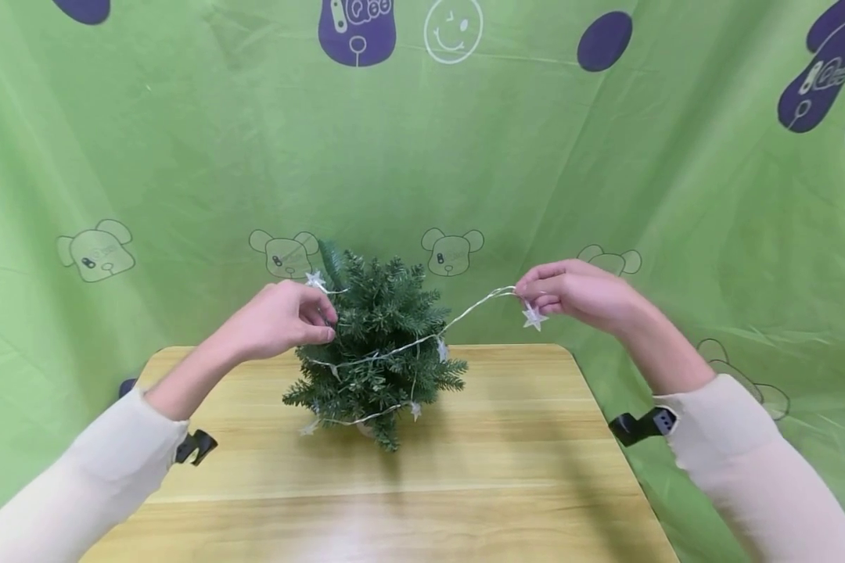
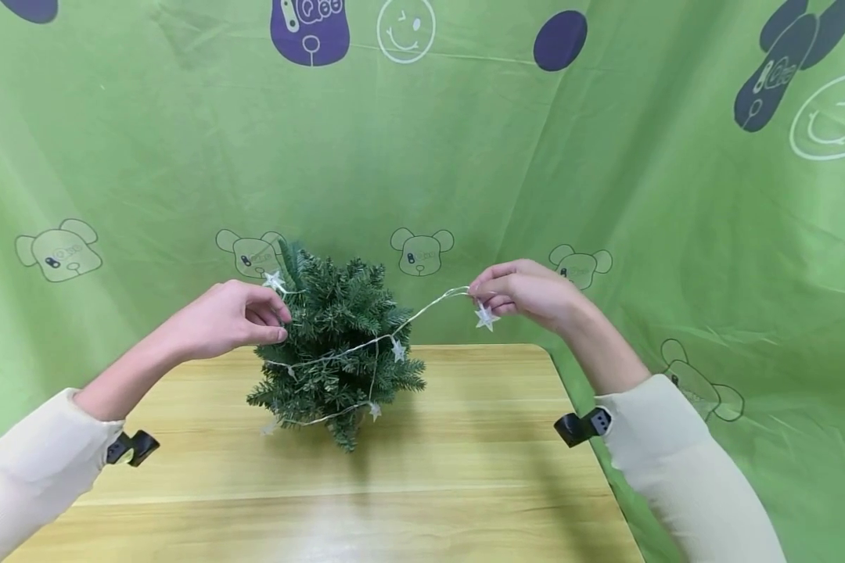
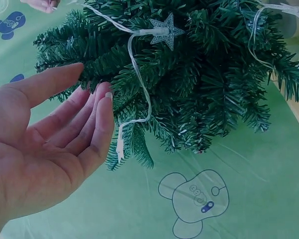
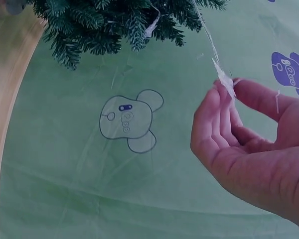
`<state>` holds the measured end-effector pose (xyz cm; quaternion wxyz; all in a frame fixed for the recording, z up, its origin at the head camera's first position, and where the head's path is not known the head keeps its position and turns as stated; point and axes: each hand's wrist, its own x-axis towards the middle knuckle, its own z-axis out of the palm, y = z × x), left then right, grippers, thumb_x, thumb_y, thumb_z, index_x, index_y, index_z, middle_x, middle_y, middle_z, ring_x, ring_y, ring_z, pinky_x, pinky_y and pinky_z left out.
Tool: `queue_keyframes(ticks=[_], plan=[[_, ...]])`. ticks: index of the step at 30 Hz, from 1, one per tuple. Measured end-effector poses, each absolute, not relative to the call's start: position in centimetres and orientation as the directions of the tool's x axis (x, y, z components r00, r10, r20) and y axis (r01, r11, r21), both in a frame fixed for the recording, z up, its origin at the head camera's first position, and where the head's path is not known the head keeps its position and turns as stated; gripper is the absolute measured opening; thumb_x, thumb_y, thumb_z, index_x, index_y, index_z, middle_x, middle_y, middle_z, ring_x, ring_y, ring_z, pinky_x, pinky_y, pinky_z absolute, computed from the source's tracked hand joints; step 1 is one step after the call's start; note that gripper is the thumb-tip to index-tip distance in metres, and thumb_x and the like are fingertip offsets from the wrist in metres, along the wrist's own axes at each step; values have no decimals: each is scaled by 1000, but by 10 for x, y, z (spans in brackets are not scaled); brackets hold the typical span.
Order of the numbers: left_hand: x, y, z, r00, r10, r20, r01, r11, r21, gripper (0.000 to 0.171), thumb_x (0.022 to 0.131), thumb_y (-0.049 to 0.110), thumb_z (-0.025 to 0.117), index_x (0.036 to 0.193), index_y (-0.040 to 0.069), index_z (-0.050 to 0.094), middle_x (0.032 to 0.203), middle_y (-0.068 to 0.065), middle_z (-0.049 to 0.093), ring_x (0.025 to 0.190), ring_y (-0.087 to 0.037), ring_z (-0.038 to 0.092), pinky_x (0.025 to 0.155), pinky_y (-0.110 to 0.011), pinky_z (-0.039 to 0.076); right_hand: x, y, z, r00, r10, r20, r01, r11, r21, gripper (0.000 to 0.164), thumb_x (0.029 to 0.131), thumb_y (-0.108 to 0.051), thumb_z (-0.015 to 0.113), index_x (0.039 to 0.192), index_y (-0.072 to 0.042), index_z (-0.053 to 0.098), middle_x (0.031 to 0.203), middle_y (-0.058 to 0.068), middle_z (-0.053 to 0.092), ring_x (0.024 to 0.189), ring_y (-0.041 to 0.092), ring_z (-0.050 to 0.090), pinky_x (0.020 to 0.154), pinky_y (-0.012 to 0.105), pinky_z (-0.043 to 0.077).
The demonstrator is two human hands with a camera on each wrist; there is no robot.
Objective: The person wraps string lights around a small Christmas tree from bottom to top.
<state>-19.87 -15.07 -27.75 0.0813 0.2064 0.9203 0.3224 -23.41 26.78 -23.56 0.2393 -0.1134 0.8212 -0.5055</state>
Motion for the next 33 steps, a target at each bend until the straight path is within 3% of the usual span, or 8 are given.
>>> queue_keyframes(ticks=[9,16,22,27,33], plan=[[-198,-151,-278,-910,414,-11,313,706,635,27,90,20,76,113,9,70,103,-6,75,97,-22,71,89,-46,58,-252,247,-240,-888,-394,-239,64,409,-910,28,102,-7,51,123,12,52,96,3,65,86,12,63,89,25,57],[-198,-152,-280,-923,385,-10,282,693,663,30,89,22,77,115,7,70,103,-6,75,96,-21,71,89,-44,58,-275,227,-240,-884,-377,-277,156,322,-934,30,104,-2,45,130,14,47,88,-1,57,69,5,45,75,18,52],[-198,-152,-283,-920,391,-20,278,687,671,26,89,21,77,111,9,72,104,-5,76,98,-21,71,91,-44,58,-295,208,-235,-886,-354,-298,197,294,-935,37,105,-3,43,138,15,43,82,-3,54,66,6,44,74,19,52],[-199,-153,-284,-923,385,-8,282,690,666,23,89,19,77,110,10,73,103,-4,76,95,-20,71,90,-44,59,-304,192,-231,-871,-379,-312,192,322,-927,41,105,-3,43,142,14,42,70,-6,41,60,6,32,70,20,46],[-199,-154,-284,-923,384,-1,286,691,664,20,89,17,77,108,11,74,102,-3,77,92,-18,72,88,-42,59,-309,171,-219,-889,-347,-300,156,386,-909,41,104,-4,46,141,13,45,81,-2,54,71,8,52,78,21,54]])
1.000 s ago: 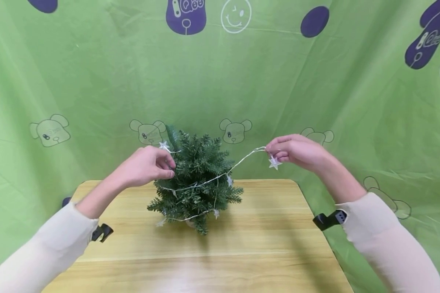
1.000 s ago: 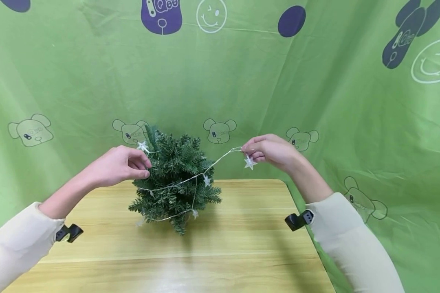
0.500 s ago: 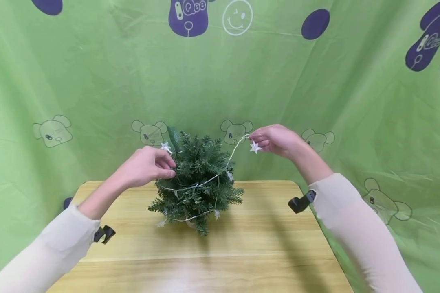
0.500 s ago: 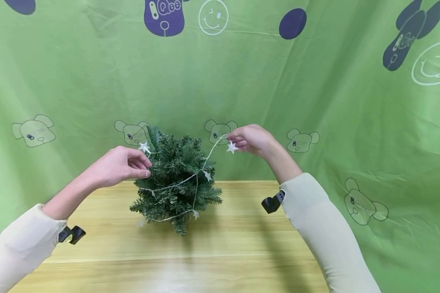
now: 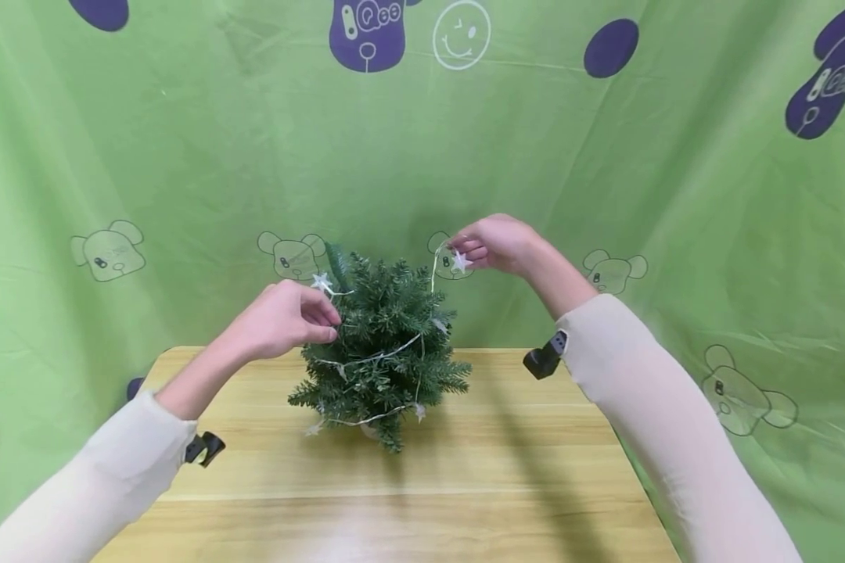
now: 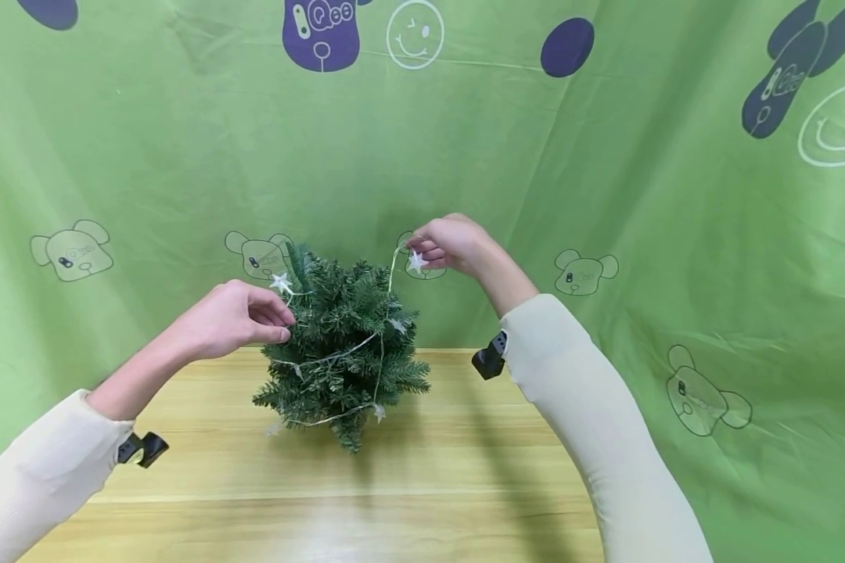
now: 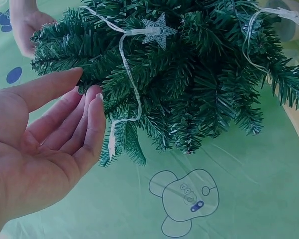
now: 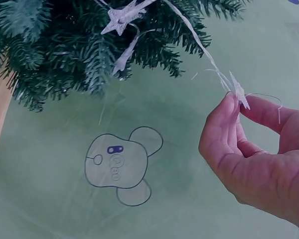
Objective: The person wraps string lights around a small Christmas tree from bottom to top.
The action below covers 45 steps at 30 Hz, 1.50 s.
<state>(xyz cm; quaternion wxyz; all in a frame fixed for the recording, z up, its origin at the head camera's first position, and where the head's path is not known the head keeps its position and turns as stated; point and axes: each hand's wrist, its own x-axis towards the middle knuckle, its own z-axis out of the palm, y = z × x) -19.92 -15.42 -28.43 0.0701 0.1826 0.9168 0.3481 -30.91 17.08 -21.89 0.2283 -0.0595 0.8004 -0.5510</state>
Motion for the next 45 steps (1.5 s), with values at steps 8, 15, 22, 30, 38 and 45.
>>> queue_keyframes(ticks=[8,15,22,30,38,45], plan=[[-201,-156,-286,-925,379,4,285,689,667,20,89,16,77,107,11,74,102,-4,77,91,-18,72,86,-41,60,-307,143,-208,-892,-340,-297,139,420,-897,37,101,-3,54,134,12,54,82,1,61,71,11,59,74,22,57],[-201,-157,-287,-928,372,4,278,686,673,20,88,15,78,107,11,74,102,-4,77,94,-19,72,88,-42,60,-299,117,-204,-891,-361,-276,80,475,-877,31,98,-3,58,126,9,62,79,2,61,63,9,56,63,19,53],[-201,-156,-285,-927,376,7,284,690,666,19,87,14,78,106,11,75,100,-3,77,93,-19,72,88,-41,60,-295,93,-199,-875,-393,-283,50,507,-860,28,97,-5,63,123,6,66,78,2,61,62,8,57,63,19,55],[-202,-156,-286,-926,377,13,289,686,667,19,87,13,78,106,11,75,100,-3,77,92,-18,73,88,-41,60,-289,80,-195,-834,-463,-301,39,495,-868,23,96,-6,64,115,5,68,76,3,61,60,10,52,59,20,49],[-202,-157,-286,-928,374,15,286,685,670,19,87,13,78,106,10,75,101,-4,77,93,-19,73,87,-42,60,-277,73,-194,-803,-516,-300,-38,545,-837,25,95,-4,63,119,3,67,96,10,65,67,11,54,77,28,52],[-202,-156,-286,-926,378,11,287,683,672,20,87,13,78,107,9,74,101,-4,77,90,-18,73,85,-40,60,-267,70,-194,-819,-514,-254,-144,613,-777,21,91,-7,70,111,0,72,96,12,70,70,13,57,91,41,56]])
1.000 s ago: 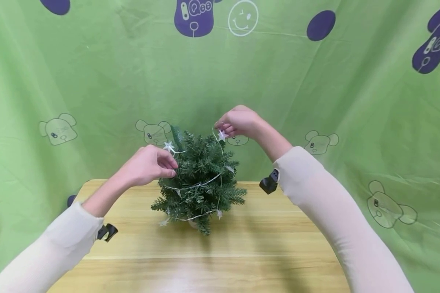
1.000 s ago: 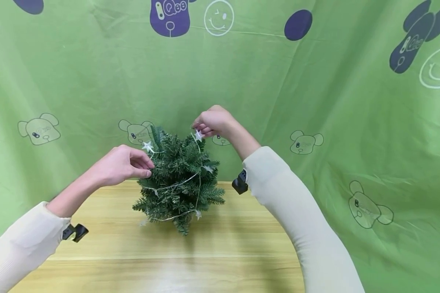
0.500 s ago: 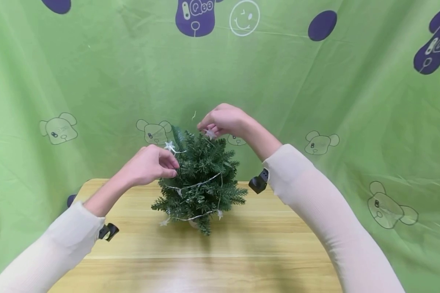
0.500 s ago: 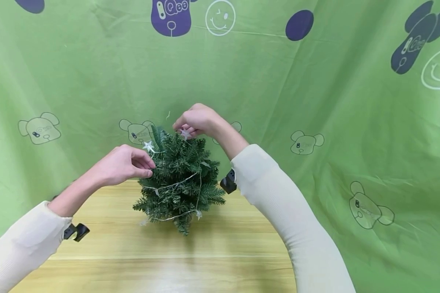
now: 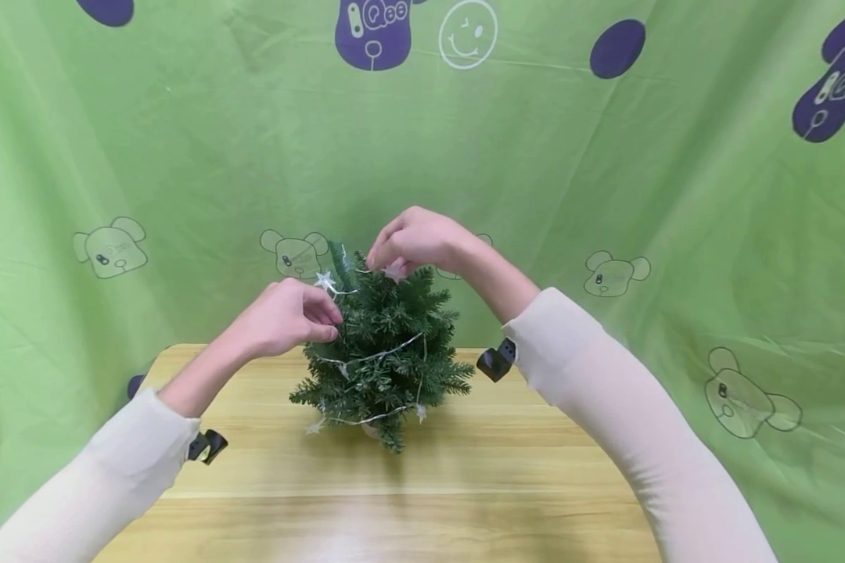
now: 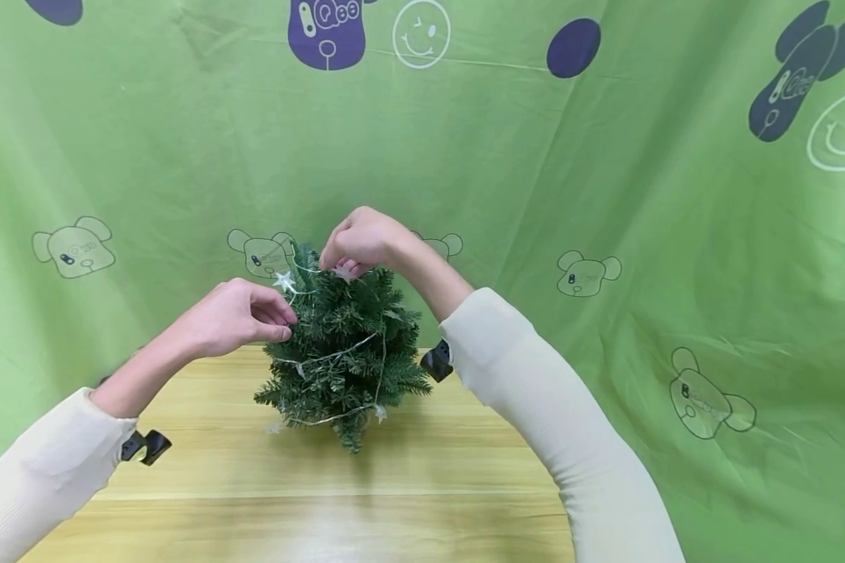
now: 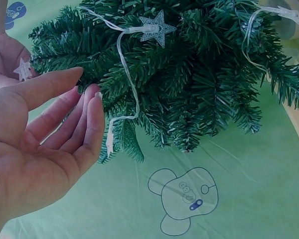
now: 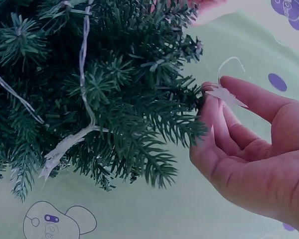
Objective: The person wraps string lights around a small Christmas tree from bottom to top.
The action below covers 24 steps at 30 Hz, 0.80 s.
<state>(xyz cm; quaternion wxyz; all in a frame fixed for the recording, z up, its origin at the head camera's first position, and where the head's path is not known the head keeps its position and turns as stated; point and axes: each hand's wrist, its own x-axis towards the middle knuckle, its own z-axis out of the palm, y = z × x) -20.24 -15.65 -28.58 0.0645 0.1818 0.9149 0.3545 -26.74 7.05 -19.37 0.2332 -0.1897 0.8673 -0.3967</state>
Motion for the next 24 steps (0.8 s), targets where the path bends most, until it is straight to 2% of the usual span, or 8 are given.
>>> queue_keyframes(ticks=[5,11,24], plan=[[-202,-156,-285,-926,377,12,288,687,668,20,87,13,78,106,10,75,100,-3,77,88,-17,72,83,-40,60,-261,69,-197,-838,-500,-220,-211,667,-714,13,89,-13,74,101,-7,77,84,8,70,68,14,58,86,42,55],[-202,-156,-285,-926,377,7,283,682,675,19,87,13,78,106,10,75,101,-4,77,87,-17,72,81,-39,60,-254,67,-200,-845,-493,-206,-234,689,-686,5,88,-14,76,93,-11,77,90,10,73,64,12,57,78,37,57],[-201,-154,-286,-929,370,4,279,693,664,18,87,11,77,105,10,75,100,-4,77,92,-19,73,83,-39,61,-250,71,-200,-842,-501,-199,-290,733,-615,12,88,-21,78,99,-16,80,93,5,75,73,15,62,83,38,57]])
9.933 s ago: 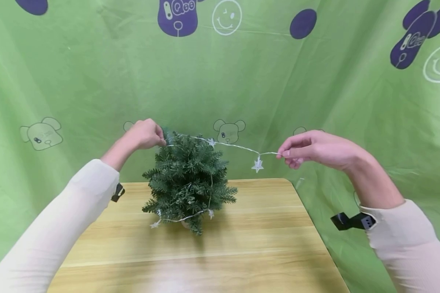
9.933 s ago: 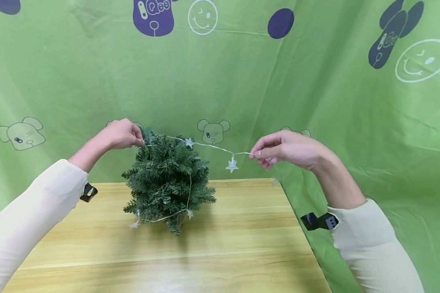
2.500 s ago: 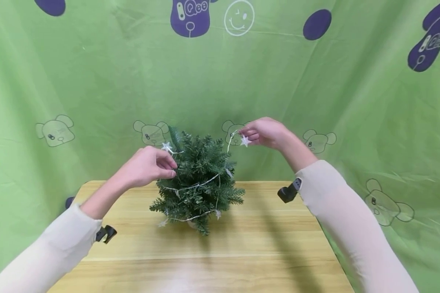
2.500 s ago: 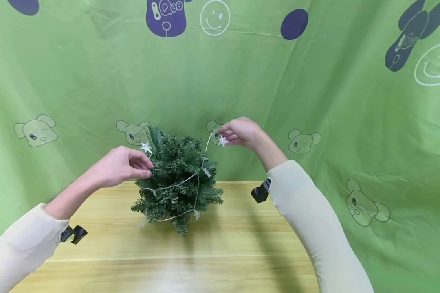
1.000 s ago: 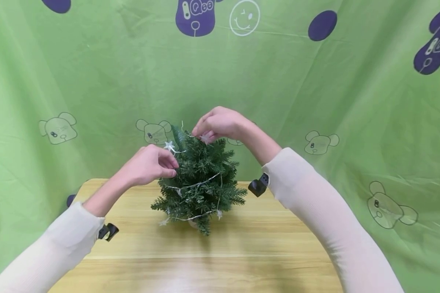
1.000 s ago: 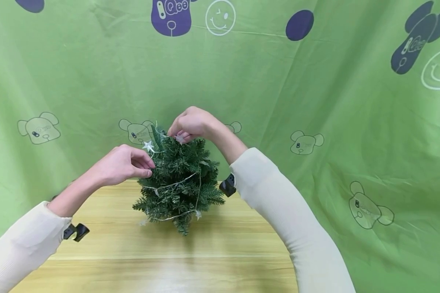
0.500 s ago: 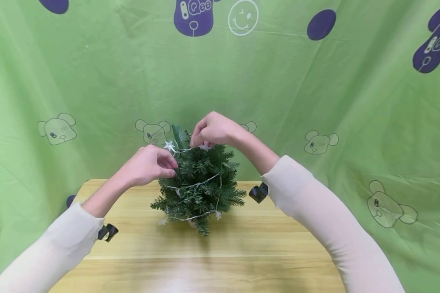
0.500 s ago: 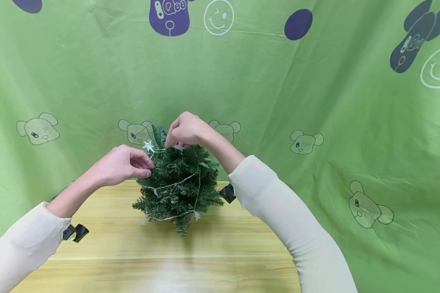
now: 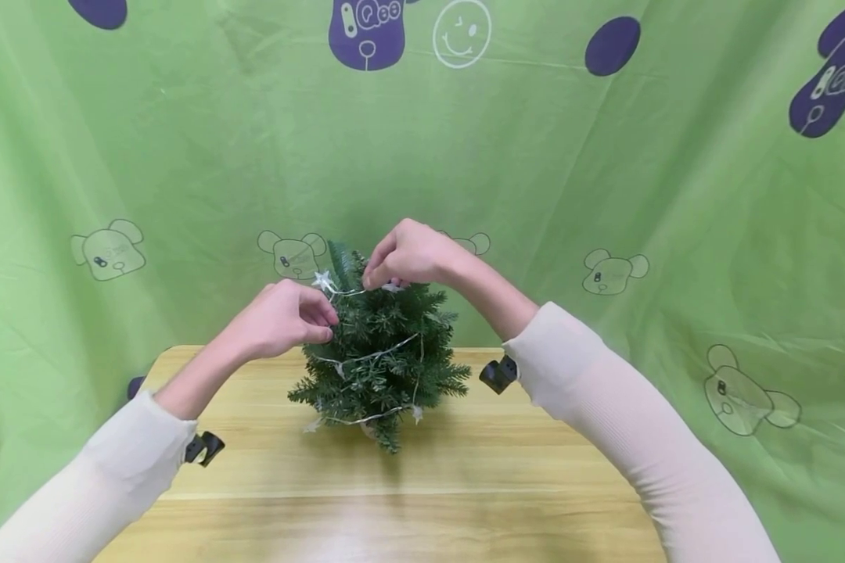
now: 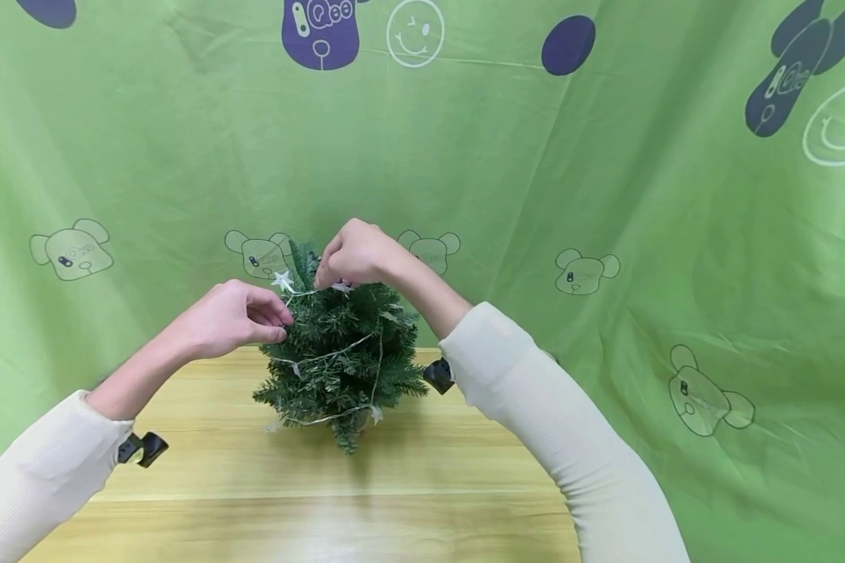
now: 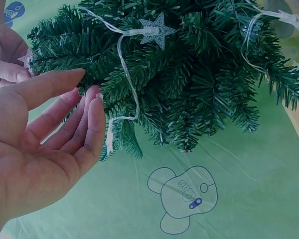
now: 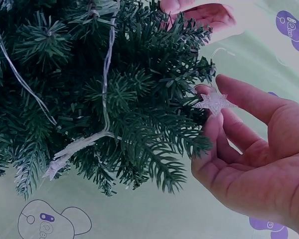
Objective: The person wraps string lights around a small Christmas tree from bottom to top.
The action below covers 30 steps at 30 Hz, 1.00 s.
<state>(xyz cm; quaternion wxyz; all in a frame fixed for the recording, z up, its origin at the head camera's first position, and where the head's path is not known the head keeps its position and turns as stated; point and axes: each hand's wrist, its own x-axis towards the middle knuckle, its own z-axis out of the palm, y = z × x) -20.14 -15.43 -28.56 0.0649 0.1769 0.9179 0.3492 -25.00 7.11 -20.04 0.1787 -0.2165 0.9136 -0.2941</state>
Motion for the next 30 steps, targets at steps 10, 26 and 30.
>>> queue_keyframes(ticks=[10,26,30], plan=[[-201,-156,-286,-928,373,7,284,693,663,19,87,12,77,106,9,74,101,-5,77,91,-19,72,86,-42,60,-252,73,-205,-838,-512,-191,-318,742,-591,13,88,-31,79,96,-20,79,97,0,75,83,18,64,85,37,56],[-200,-156,-286,-927,375,-4,278,694,664,20,87,11,76,106,9,74,102,-5,77,91,-20,72,87,-43,60,-256,82,-206,-820,-526,-227,-287,720,-632,23,88,-17,77,111,-13,77,107,0,75,92,20,66,86,34,56],[-200,-156,-285,-926,378,-5,279,692,665,20,87,11,76,107,9,73,102,-6,77,92,-20,72,87,-43,60,-256,84,-209,-827,-518,-219,-271,709,-651,20,87,-17,78,107,-17,78,101,-1,77,94,20,68,86,34,55]])
